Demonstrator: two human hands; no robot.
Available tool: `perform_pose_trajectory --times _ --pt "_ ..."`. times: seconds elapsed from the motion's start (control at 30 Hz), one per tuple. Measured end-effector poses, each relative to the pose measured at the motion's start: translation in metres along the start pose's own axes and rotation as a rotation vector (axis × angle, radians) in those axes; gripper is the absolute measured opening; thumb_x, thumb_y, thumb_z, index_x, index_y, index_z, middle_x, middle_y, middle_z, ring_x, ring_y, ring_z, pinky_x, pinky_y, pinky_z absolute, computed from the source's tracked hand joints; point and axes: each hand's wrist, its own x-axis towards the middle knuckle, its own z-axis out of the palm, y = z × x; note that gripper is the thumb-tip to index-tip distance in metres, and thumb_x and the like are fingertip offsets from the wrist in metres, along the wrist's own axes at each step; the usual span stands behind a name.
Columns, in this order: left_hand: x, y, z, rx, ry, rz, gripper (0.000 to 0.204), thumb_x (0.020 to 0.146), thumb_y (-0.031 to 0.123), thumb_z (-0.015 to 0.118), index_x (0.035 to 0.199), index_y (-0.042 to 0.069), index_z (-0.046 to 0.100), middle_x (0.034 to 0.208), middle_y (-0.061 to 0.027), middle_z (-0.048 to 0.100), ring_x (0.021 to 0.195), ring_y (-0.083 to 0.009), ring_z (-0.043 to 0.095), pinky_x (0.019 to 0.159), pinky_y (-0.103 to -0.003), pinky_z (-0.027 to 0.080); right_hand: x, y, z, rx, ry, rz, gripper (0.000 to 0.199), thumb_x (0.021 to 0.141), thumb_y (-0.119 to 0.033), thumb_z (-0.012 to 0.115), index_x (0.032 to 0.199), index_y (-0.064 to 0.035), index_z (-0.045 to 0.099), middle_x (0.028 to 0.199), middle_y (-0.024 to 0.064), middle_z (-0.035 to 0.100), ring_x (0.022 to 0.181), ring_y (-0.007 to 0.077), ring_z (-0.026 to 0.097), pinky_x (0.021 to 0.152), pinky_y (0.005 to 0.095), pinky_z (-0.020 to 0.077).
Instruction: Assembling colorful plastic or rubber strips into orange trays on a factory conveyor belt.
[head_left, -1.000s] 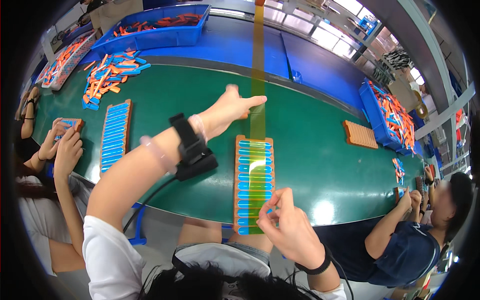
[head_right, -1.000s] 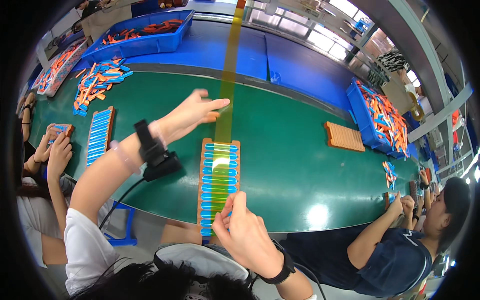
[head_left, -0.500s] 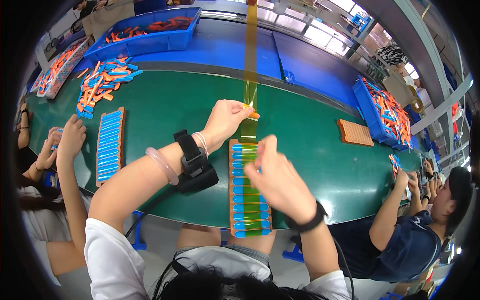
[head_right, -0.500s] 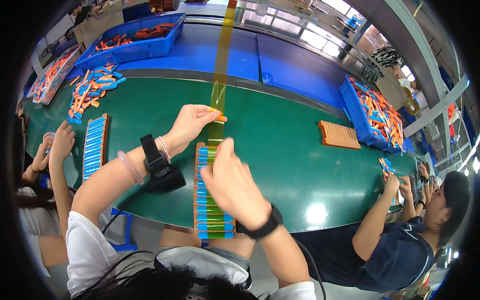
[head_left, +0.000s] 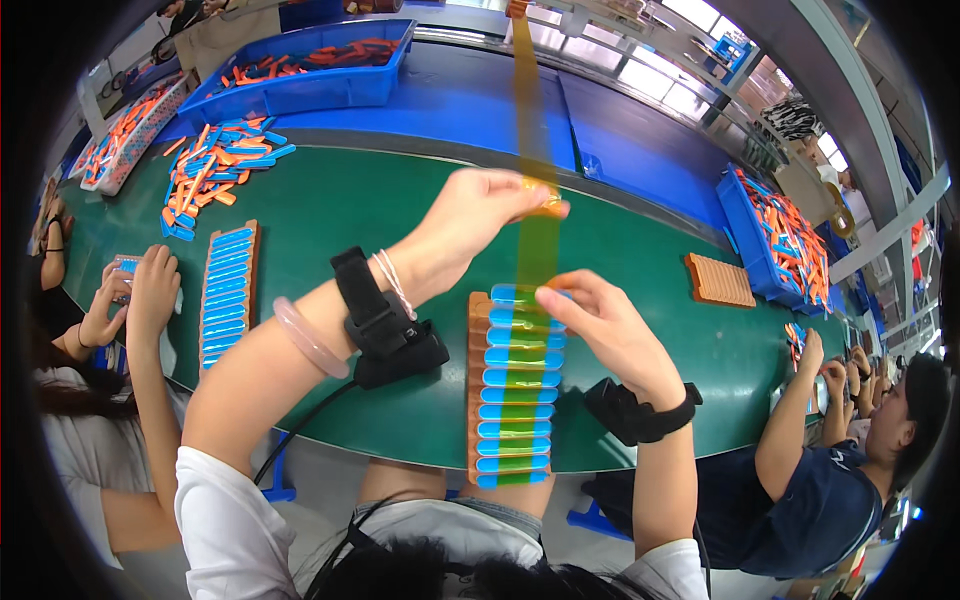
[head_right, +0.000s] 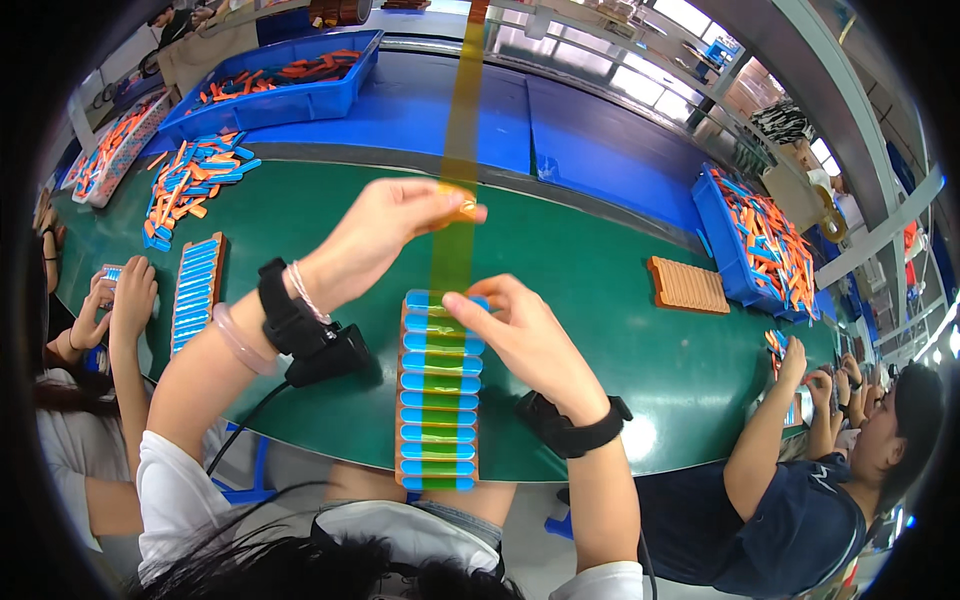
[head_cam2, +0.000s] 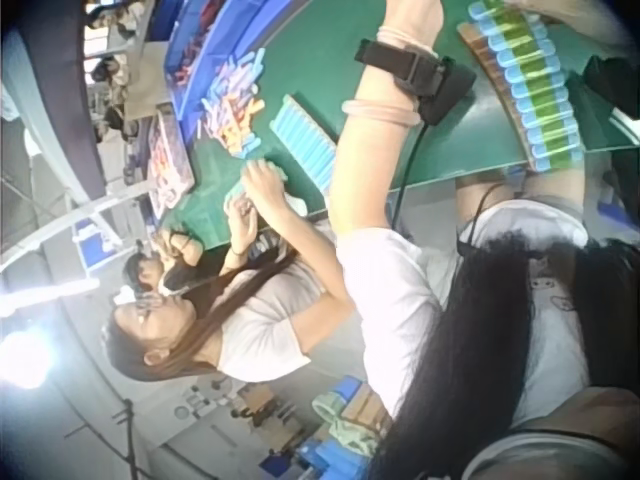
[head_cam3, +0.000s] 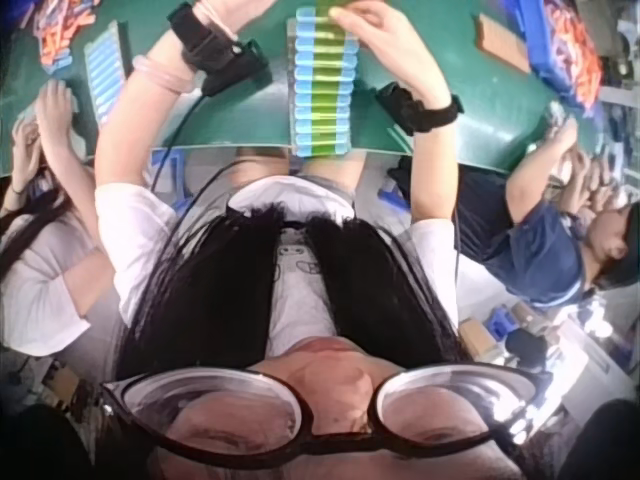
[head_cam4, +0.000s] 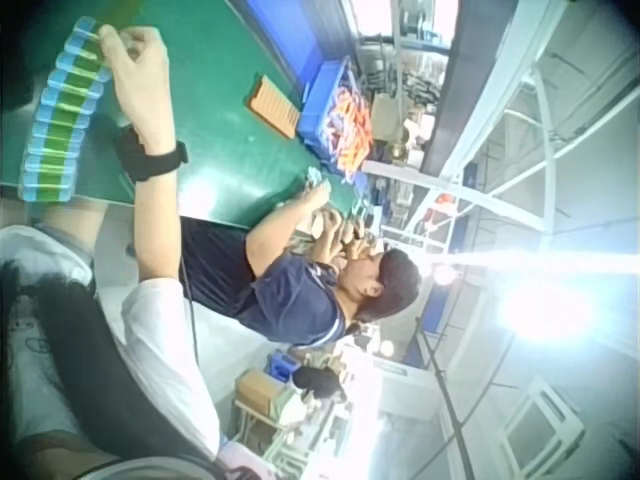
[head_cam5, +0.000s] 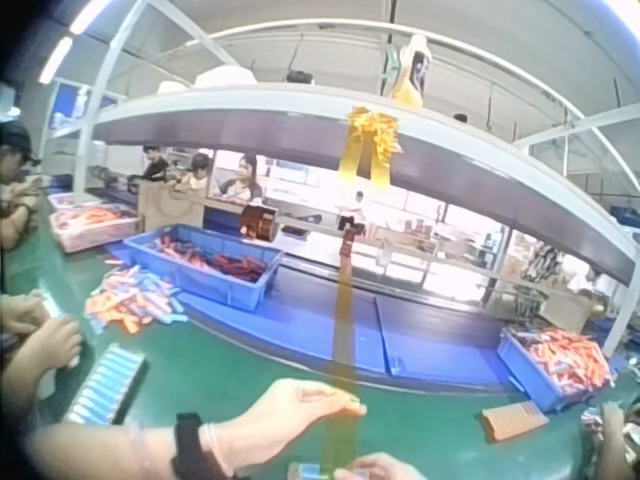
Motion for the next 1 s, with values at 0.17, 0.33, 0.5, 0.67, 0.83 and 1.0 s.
perform_pose_trajectory --times 0.17,0.33,0.5,0.67,0.83,1.0 --pt "0.005 0.029 0.003 0.002 -0.057 0.082 0.029 0.087 0.024 0.050 0.098 -0.001 0.058 0.097 -0.0087 0.061 0.088 -0.0119 0.057 0.079 -0.027 0.043 -0.010 -0.026 -0.010 0.539 -0.209 0.083 0.021 0.084 -0.026 0.056 0.081 -0.0050 0.058 0.074 -0.0039 0.056 0.063 0.0017 0.048 0.054 0.0179 0.0377" --pt "-0.006 0.043 0.004 1.821 -0.035 -0.045 0.022 0.080 0.014 0.051 0.098 0.003 0.057 0.090 -0.0099 0.060 0.081 -0.0190 0.058 0.066 -0.030 0.045 -0.016 -0.037 -0.028 0.728 -0.199 0.033 0.017 0.083 -0.020 0.056 0.072 -0.0077 0.056 0.066 -0.0072 0.051 0.054 -0.0024 0.040 0.046 0.0146 0.0285" --pt "-0.062 -0.035 0.006 1.719 -0.492 0.773 0.043 0.073 0.015 0.051 0.114 0.007 0.046 0.120 -0.0069 0.046 0.115 -0.0220 0.038 0.089 -0.038 0.038 -0.018 -0.030 -0.032 0.653 -0.156 0.062 0.018 0.084 -0.019 0.055 0.071 -0.0072 0.055 0.067 -0.0070 0.050 0.054 -0.0020 0.038 0.046 0.0153 0.0269" --pt "-0.071 -0.050 0.021 1.611 -0.585 0.911 0.032 0.068 0.019 0.052 0.099 0.016 0.057 0.110 -0.0005 0.052 0.112 -0.0187 0.042 0.097 -0.037 0.029 -0.015 -0.025 -0.033 0.646 -0.187 0.068 0.017 0.084 -0.020 0.055 0.072 -0.0072 0.055 0.067 -0.0072 0.050 0.056 -0.0016 0.039 0.049 0.0151 0.0298" --pt "-0.031 -0.019 -0.035 1.792 -0.497 0.451 0.049 0.053 0.010 0.065 0.099 0.014 0.051 0.086 -0.0070 0.049 0.087 -0.0229 0.053 0.075 -0.035 0.041 -0.014 -0.014 -0.034 0.633 -0.181 0.081 0.017 0.085 -0.019 0.054 0.074 -0.0063 0.055 0.071 -0.0056 0.053 0.061 -0.0009 0.043 0.053 0.0160 0.0342" --pt "0.020 0.005 -0.117 1.961 -0.317 -0.218 0.081 0.045 0.014 0.076 0.118 0.014 0.041 0.104 -0.0125 0.046 0.098 -0.0262 0.049 0.084 -0.036 0.037 -0.018 -0.010 -0.031 0.630 -0.239 0.060 0.018 0.086 -0.020 0.054 0.077 -0.0051 0.056 0.074 -0.0039 0.055 0.066 0.0011 0.047 0.060 0.0176 0.0383"
